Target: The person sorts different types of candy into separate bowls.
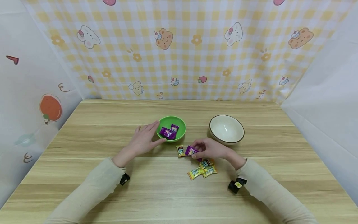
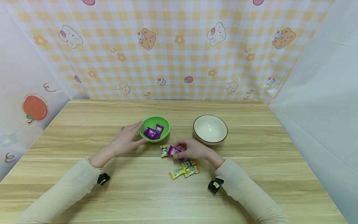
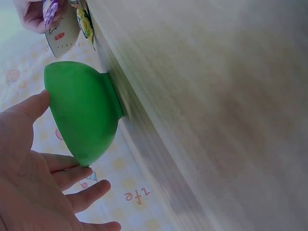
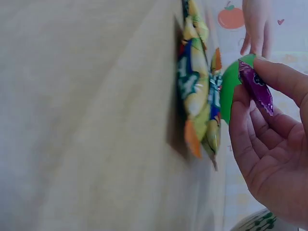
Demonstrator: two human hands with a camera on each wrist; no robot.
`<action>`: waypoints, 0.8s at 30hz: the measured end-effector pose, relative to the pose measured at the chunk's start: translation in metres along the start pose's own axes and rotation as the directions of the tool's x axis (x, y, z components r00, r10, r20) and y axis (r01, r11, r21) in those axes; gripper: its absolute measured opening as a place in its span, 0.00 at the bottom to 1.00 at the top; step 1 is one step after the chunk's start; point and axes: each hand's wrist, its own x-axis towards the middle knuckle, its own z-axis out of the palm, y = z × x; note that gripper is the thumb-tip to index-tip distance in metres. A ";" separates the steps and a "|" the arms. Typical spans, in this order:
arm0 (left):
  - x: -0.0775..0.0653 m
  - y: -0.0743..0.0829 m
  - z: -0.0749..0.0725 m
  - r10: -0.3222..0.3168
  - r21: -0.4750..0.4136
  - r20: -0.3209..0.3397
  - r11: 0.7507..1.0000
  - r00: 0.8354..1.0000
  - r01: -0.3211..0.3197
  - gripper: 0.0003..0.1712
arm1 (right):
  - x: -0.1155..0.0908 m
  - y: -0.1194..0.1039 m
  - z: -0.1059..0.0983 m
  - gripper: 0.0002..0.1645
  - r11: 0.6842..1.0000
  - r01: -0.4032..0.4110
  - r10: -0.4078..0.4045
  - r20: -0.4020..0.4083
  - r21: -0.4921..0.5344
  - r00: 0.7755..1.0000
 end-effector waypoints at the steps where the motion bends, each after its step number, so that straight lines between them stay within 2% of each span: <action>1: 0.000 0.000 0.000 0.001 0.000 0.002 1.000 1.000 -0.001 0.46 | -0.001 -0.004 -0.002 0.17 1.000 -0.008 0.008 -0.006 0.009 1.000; 6: 0.000 -0.001 0.001 0.003 0.001 -0.003 1.000 1.000 -0.003 0.46 | 0.001 -0.019 -0.008 0.18 0.996 -0.033 0.037 -0.052 0.080 0.998; 9: 0.000 -0.001 0.001 0.006 0.005 -0.010 1.000 1.000 -0.006 0.46 | 0.006 -0.015 -0.010 0.19 0.990 -0.051 0.066 -0.104 0.134 0.992; 15: 0.000 -0.001 0.001 0.013 0.010 -0.017 1.000 1.000 -0.012 0.47 | 0.017 -0.018 -0.011 0.21 0.972 -0.094 0.139 -0.209 0.214 0.968; 24: 0.000 -0.002 0.002 0.011 0.007 -0.018 1.000 1.000 -0.010 0.46 | 0.035 -0.032 -0.014 0.21 0.895 -0.128 0.257 -0.258 0.428 0.932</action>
